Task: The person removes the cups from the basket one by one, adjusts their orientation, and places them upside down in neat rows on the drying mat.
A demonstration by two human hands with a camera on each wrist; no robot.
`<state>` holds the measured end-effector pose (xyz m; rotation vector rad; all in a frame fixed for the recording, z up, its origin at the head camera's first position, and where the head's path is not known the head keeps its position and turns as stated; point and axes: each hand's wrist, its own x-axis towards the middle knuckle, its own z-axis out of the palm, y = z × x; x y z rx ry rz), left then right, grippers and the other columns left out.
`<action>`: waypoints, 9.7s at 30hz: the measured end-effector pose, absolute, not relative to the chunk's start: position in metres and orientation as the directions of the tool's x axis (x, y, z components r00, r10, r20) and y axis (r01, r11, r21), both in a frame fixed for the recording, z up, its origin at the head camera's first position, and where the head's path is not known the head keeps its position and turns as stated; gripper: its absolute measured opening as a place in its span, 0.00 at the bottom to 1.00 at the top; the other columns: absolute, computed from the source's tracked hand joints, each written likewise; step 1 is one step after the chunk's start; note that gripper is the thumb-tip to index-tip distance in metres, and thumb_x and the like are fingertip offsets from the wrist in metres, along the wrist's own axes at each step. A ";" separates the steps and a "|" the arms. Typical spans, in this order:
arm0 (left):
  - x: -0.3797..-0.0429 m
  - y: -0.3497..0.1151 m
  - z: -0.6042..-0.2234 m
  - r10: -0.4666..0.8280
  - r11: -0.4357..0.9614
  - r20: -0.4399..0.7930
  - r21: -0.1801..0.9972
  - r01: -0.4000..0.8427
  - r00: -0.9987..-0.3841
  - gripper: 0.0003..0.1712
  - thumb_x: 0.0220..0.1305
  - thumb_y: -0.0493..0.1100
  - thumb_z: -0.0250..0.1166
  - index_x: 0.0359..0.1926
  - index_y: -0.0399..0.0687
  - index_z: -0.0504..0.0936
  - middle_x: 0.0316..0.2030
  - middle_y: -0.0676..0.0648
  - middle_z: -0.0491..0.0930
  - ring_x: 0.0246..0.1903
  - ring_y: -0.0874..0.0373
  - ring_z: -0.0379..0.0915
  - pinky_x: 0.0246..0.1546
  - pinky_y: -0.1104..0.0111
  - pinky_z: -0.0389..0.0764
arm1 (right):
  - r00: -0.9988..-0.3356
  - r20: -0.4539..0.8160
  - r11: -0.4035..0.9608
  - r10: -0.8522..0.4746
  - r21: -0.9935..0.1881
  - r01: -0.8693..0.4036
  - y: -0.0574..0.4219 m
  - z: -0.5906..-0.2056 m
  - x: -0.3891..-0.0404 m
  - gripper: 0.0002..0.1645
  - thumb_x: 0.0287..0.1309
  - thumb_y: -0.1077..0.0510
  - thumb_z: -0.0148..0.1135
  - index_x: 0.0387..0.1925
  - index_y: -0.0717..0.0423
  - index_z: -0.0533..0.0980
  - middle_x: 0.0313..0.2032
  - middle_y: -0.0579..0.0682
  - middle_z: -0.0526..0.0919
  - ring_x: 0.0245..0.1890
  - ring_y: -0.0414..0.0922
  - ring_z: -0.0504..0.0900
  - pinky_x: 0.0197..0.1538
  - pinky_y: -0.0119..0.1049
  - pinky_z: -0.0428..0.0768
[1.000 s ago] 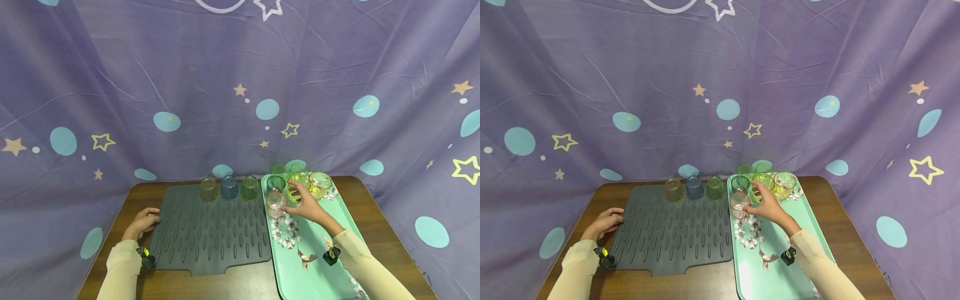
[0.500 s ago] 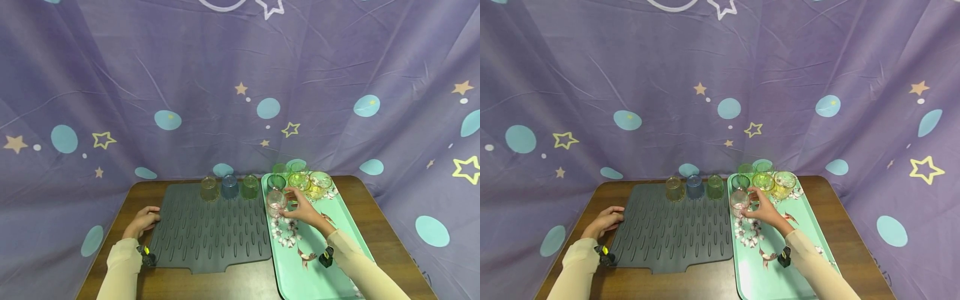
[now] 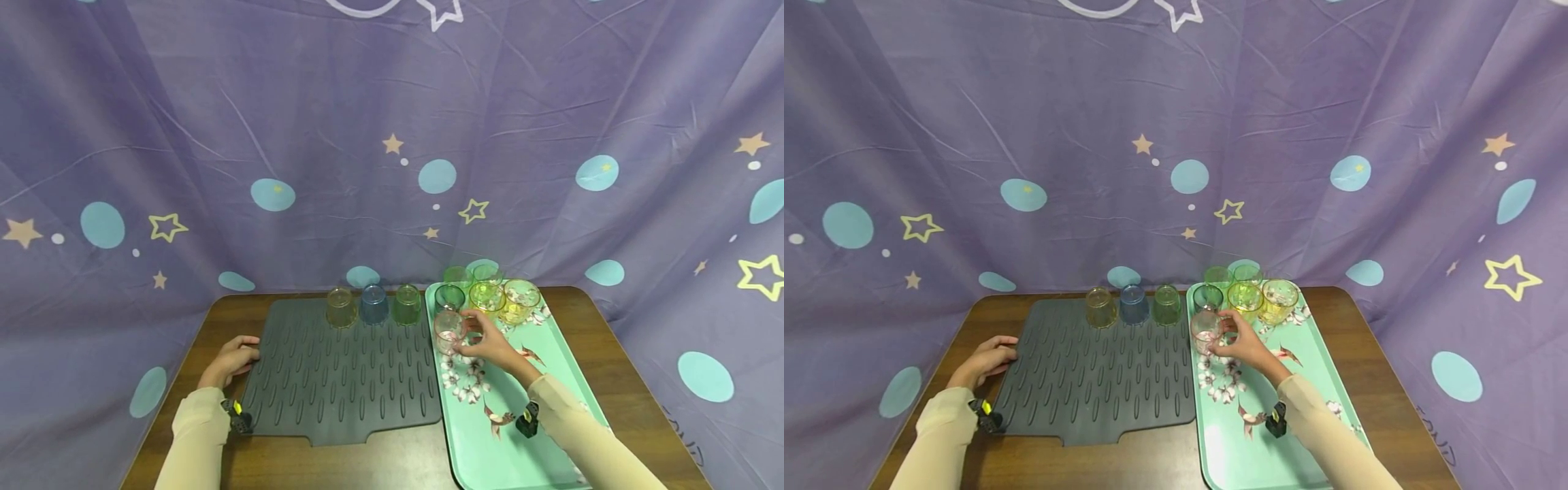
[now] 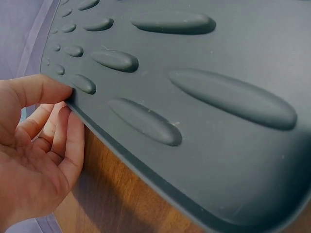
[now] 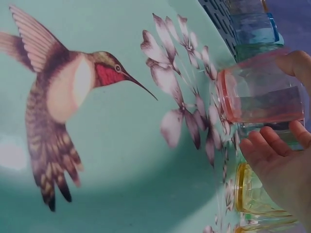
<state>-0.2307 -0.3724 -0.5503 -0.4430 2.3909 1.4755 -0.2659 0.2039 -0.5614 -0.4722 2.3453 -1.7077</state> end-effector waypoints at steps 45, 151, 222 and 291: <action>-0.232 -0.369 -0.550 -0.126 0.434 -0.393 0.804 -0.407 -0.911 0.30 0.64 0.33 0.58 0.65 0.28 0.64 0.43 0.45 0.77 0.47 0.51 0.73 0.50 0.57 0.82 | -0.953 0.100 0.250 -0.284 -0.952 -0.175 0.183 -0.565 -0.257 0.45 0.50 0.70 0.73 0.66 0.64 0.60 0.53 0.71 0.74 0.47 0.62 0.76 0.42 0.36 0.81; -0.235 -0.373 -0.553 -0.121 0.409 -0.413 0.808 -0.424 -0.903 0.31 0.65 0.34 0.58 0.67 0.30 0.63 0.38 0.50 0.75 0.42 0.56 0.72 0.47 0.61 0.80 | -0.655 -0.075 0.659 -0.752 -0.066 -0.749 -0.087 -0.483 -0.283 0.50 0.41 0.48 0.85 0.66 0.47 0.69 0.59 0.52 0.75 0.52 0.45 0.67 0.50 0.33 0.77; -0.231 -0.367 -0.548 -0.132 0.423 -0.389 0.810 -0.407 -0.912 0.29 0.65 0.33 0.58 0.65 0.27 0.63 0.44 0.42 0.78 0.45 0.55 0.75 0.51 0.57 0.82 | -0.841 0.302 0.456 -0.448 -0.733 -0.506 0.127 -0.424 -0.319 0.43 0.55 0.58 0.76 0.71 0.53 0.68 0.66 0.59 0.74 0.67 0.59 0.70 0.68 0.62 0.67; -0.231 -0.366 -0.550 -0.149 0.409 -0.388 0.813 -0.414 -0.909 0.30 0.63 0.33 0.57 0.65 0.29 0.64 0.44 0.43 0.79 0.41 0.59 0.73 0.45 0.63 0.81 | -0.994 -0.105 0.351 0.018 -0.931 0.104 0.318 -0.566 -0.305 0.53 0.61 0.53 0.72 0.77 0.57 0.50 0.61 0.63 0.64 0.53 0.49 0.69 0.50 0.40 0.78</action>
